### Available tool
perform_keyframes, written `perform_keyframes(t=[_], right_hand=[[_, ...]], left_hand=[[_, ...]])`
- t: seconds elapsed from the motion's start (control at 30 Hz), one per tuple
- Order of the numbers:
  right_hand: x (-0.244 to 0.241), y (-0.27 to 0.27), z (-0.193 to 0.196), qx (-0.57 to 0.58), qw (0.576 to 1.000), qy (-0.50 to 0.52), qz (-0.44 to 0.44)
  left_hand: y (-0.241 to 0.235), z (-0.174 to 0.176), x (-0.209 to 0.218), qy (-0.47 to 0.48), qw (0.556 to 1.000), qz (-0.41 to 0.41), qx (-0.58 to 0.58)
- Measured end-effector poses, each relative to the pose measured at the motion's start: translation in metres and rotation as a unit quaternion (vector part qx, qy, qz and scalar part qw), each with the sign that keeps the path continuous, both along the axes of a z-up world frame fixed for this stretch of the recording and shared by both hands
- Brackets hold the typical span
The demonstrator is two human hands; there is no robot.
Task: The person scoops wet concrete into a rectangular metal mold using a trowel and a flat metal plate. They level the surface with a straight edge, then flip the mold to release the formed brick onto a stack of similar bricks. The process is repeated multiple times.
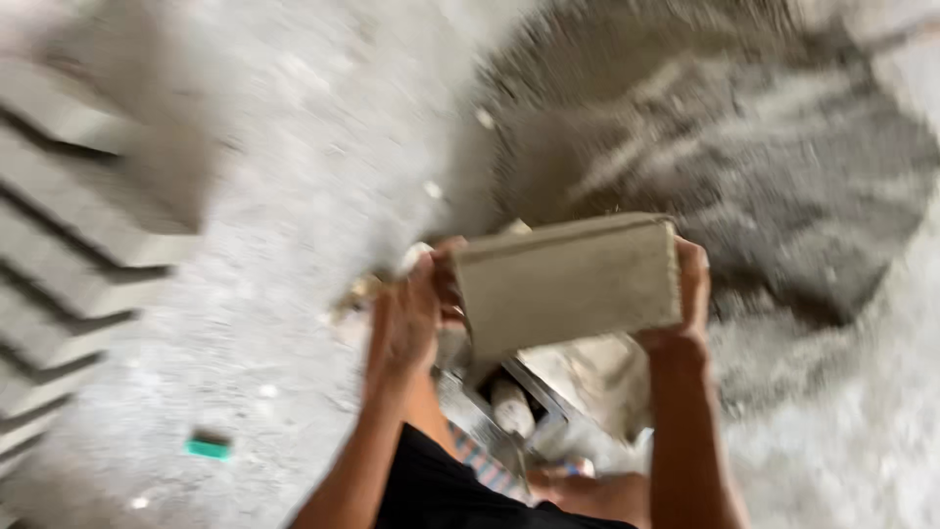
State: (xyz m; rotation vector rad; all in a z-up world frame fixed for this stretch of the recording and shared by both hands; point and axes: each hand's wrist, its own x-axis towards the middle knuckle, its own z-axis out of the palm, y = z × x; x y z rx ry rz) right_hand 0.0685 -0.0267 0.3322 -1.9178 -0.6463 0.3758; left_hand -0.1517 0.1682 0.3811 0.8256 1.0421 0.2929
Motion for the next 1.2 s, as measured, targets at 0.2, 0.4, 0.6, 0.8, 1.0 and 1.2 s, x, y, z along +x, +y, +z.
perform_keyframes(t=[0.2, 0.4, 0.6, 0.8, 1.0, 1.2], right_hand=[[-0.066, 0.207, 0.250, 0.271, 0.739, 0.565, 0.249], [-0.171, 0.313, 0.295, 0.165, 0.881, 0.430, 0.105], [-0.246, 0.389, 0.311, 0.132, 0.830, 0.463, 0.282], [-0.288, 0.467, 0.298, 0.096, 0.765, 0.489, 0.409], [-0.321, 0.585, 0.279, 0.068, 0.700, 0.526, 0.478], [-0.346, 0.673, 0.281, 0.032, 0.633, 0.562, 0.532]], left_hand=[[0.073, 0.174, -0.086, -0.065, 0.997, 0.043, -0.009], [0.077, 0.196, -0.134, -0.132, 0.976, 0.161, 0.067], [0.107, 0.225, -0.165, 0.076, 0.978, 0.194, 0.011], [0.203, 0.178, -0.197, 0.047, 0.937, 0.290, 0.192], [0.342, 0.157, -0.213, 0.040, 0.870, 0.357, 0.337], [0.422, 0.200, -0.243, -0.012, 0.816, 0.426, 0.391]])
